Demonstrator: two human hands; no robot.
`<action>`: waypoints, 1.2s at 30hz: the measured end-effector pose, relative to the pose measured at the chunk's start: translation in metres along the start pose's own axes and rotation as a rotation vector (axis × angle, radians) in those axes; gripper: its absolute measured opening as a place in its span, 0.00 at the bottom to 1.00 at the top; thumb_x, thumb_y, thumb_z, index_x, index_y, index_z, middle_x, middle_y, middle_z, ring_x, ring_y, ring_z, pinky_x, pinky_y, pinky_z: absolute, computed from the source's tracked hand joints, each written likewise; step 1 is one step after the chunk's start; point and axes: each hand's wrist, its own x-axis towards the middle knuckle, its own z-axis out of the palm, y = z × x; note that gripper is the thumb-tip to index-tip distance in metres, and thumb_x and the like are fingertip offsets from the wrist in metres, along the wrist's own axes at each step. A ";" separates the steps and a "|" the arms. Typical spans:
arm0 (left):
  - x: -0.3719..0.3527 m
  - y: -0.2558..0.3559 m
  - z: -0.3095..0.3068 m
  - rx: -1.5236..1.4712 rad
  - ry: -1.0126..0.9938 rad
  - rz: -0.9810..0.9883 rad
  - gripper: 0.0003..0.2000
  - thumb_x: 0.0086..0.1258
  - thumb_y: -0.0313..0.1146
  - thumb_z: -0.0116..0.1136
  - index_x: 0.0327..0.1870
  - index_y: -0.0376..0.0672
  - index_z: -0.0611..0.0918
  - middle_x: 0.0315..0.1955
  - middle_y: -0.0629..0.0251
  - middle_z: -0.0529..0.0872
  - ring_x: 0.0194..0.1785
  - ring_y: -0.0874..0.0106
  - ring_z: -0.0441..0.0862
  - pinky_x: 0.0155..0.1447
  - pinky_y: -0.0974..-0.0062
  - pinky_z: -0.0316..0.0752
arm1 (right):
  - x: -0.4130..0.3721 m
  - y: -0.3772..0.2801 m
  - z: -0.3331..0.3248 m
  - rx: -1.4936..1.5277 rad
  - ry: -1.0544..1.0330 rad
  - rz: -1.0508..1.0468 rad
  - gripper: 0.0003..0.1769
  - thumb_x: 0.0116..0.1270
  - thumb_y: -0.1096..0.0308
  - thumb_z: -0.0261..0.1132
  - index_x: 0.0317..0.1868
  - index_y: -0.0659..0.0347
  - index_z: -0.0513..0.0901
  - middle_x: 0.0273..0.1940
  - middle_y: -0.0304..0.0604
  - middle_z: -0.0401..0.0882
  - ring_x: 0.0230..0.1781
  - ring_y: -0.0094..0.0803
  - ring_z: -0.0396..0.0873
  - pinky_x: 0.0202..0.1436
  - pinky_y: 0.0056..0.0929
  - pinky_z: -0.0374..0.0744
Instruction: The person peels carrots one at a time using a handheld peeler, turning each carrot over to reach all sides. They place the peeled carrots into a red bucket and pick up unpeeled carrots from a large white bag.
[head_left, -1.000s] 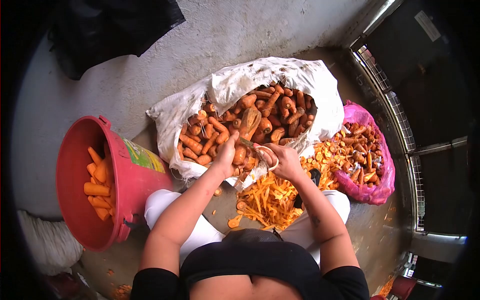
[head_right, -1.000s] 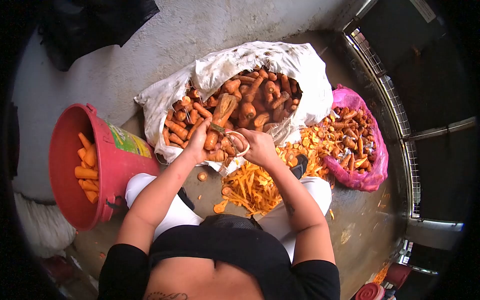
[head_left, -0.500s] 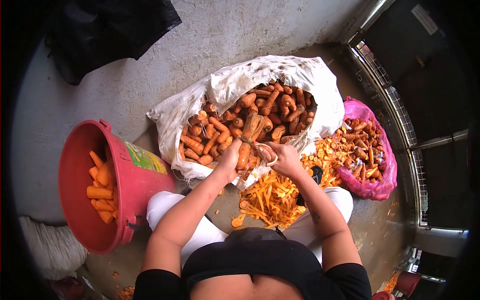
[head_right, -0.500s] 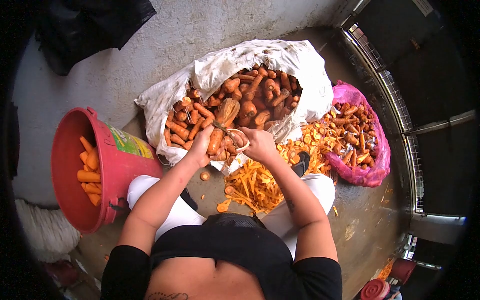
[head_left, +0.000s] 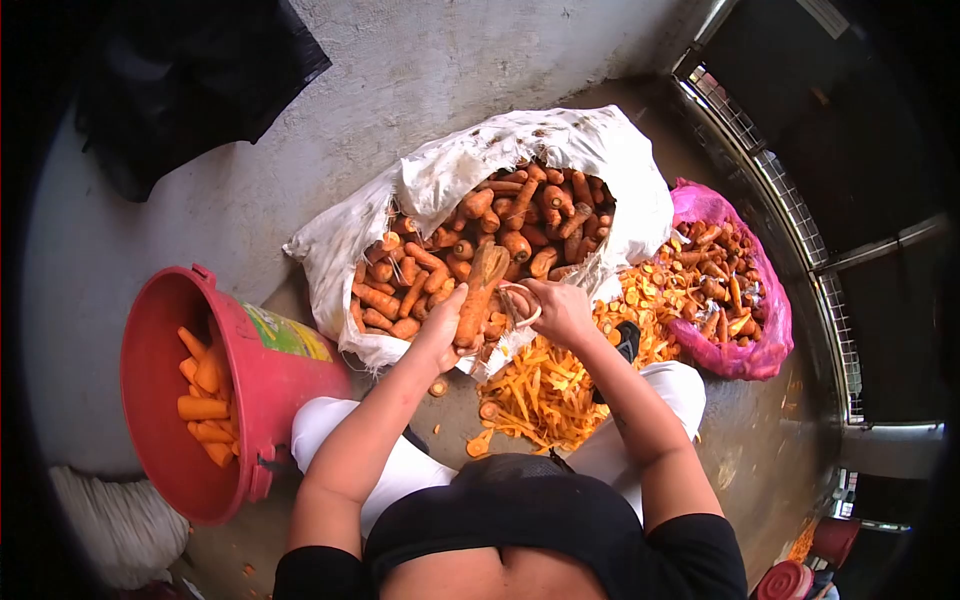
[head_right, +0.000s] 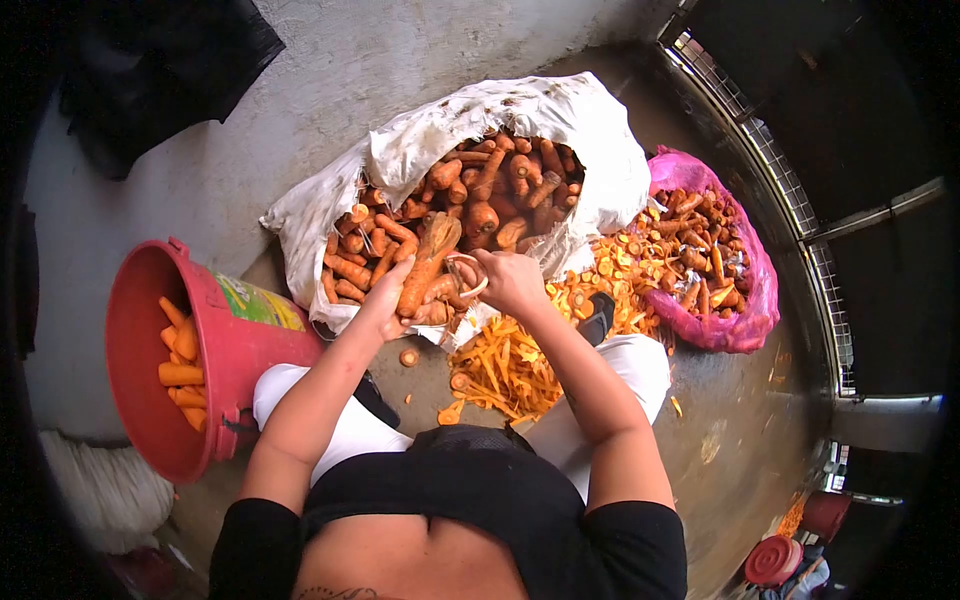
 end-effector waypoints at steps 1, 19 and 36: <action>-0.003 0.000 0.001 0.002 -0.003 0.000 0.22 0.78 0.53 0.39 0.43 0.41 0.74 0.20 0.65 0.76 0.12 0.77 0.68 0.13 0.81 0.58 | -0.001 0.002 0.001 0.003 0.005 -0.009 0.21 0.66 0.43 0.58 0.40 0.51 0.85 0.20 0.48 0.79 0.23 0.47 0.81 0.27 0.43 0.77; -0.014 -0.004 -0.005 0.011 -0.044 -0.073 0.23 0.79 0.50 0.35 0.50 0.38 0.74 0.17 0.65 0.75 0.10 0.78 0.67 0.10 0.85 0.57 | -0.011 0.007 0.007 -0.042 0.003 -0.088 0.21 0.66 0.45 0.61 0.35 0.55 0.84 0.20 0.47 0.78 0.20 0.46 0.79 0.24 0.42 0.74; -0.061 0.002 -0.019 0.216 -0.270 -0.213 0.17 0.69 0.35 0.56 0.54 0.41 0.69 0.21 0.66 0.75 0.13 0.80 0.69 0.10 0.86 0.56 | 0.009 0.070 -0.038 -0.208 -0.185 0.525 0.23 0.69 0.41 0.56 0.50 0.44 0.85 0.24 0.42 0.84 0.22 0.31 0.81 0.24 0.31 0.77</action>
